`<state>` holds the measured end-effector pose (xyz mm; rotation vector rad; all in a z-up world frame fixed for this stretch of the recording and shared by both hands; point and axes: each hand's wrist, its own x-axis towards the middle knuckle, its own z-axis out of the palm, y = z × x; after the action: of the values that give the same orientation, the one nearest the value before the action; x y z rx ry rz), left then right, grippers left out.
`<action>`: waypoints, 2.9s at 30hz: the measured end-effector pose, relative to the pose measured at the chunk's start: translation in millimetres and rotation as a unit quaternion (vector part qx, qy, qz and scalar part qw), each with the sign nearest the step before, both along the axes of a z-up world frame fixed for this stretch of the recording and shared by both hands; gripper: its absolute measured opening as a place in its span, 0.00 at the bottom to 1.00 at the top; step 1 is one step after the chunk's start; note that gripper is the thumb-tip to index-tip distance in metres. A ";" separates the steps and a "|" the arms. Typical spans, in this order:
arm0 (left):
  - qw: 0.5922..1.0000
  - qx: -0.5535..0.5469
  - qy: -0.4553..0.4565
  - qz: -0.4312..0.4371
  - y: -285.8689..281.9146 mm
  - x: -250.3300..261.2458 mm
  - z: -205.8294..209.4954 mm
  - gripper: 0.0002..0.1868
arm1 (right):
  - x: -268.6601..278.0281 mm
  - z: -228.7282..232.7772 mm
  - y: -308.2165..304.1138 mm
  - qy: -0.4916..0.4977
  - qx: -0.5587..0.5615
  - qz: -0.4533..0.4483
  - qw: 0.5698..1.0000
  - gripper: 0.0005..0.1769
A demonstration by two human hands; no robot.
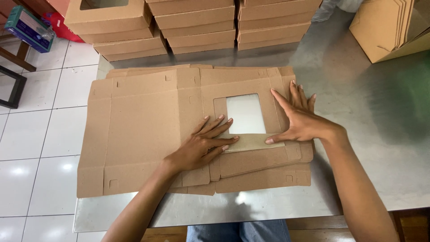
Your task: The person assembles flat cardboard boxes with clear plastic windows. They fold the cardboard along pre-scored lines, insert the plastic window into the designated slot, and fold the side flaps to form the box structure. The person repeats this process for multiple boxes on a metal table.
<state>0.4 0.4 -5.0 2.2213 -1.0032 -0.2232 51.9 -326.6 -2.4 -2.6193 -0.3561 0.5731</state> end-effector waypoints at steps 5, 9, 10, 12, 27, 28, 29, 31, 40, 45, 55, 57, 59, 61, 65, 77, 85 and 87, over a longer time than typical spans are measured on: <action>1.000 -0.002 0.010 0.002 0.4 1.9 -5.3 0.16 | -2.5 -3.4 15.8 -0.042 -0.017 0.000 0.999 0.86; 1.000 -0.004 0.015 -0.002 0.2 1.8 -1.9 0.17 | -5.9 -6.0 29.8 -0.053 -0.015 -0.004 0.998 0.85; 1.000 -0.002 0.014 -0.005 -0.1 1.9 -0.9 0.17 | -7.2 -6.0 33.5 -0.060 -0.016 -0.003 0.998 0.84; 1.000 -0.005 0.015 -0.005 0.1 -0.4 -1.1 0.17 | -11.2 -4.5 39.4 -0.061 -0.012 -0.009 0.998 0.85; 0.998 -0.021 0.061 0.003 1.8 0.2 13.3 0.33 | -11.9 24.2 89.0 -0.084 -0.031 0.006 0.996 0.85; 0.997 -0.030 0.065 0.011 1.7 0.9 13.2 0.34 | -12.3 27.5 93.5 -0.083 -0.020 0.011 0.996 0.85; 0.997 -0.030 0.065 0.013 2.4 2.1 7.2 0.34 | -12.0 21.9 97.7 -0.083 -0.020 0.013 0.996 0.85; 0.996 -0.033 0.080 0.021 4.4 4.5 -4.5 0.34 | -11.1 10.8 106.8 -0.090 -0.041 0.039 0.994 0.81; 0.998 -0.044 0.041 0.018 5.8 3.2 1.0 0.33 | -22.7 -12.9 142.3 -0.150 -0.011 0.063 0.987 0.67; 0.998 -0.047 0.022 0.018 6.9 2.5 2.1 0.30 | -31.4 -11.2 144.4 -0.166 -0.031 0.065 0.983 0.61; 0.996 -0.066 -0.053 0.017 5.5 -8.0 12.3 0.17 | -24.4 8.5 93.1 -0.149 -0.035 0.053 0.987 0.61; 0.996 -0.060 -0.059 0.013 6.1 -5.9 4.3 0.16 | -17.0 18.0 76.8 -0.111 -0.040 0.038 0.992 0.66; 0.997 -0.053 -0.063 0.008 6.7 -4.7 1.0 0.17 | -11.3 24.7 61.5 -0.072 -0.044 0.021 0.996 0.71; 0.997 -0.049 -0.061 0.011 6.5 -4.2 2.4 0.17 | -7.8 28.7 46.4 -0.054 -0.084 0.001 0.995 0.74; 0.996 -0.015 -0.085 -0.024 12.6 2.9 -13.4 0.25 | -1.6 46.9 29.8 0.077 -0.150 -0.025 0.985 0.80; 0.996 -0.093 -0.003 -0.012 15.7 6.6 2.4 0.33 | -3.0 58.0 12.0 0.101 -0.107 -0.009 0.989 0.75; 0.997 -0.018 -0.054 0.055 26.1 15.3 0.4 0.46 | -3.6 65.4 13.9 0.090 -0.104 -0.017 0.990 0.72; 0.996 -0.010 -0.050 0.072 26.3 15.7 -9.8 0.49 | -3.7 59.7 14.0 0.087 -0.110 -0.015 0.990 0.72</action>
<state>16.1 26.7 -14.8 2.2945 -0.8885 -0.0373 48.2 -312.6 57.3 -2.7513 -0.2090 0.8673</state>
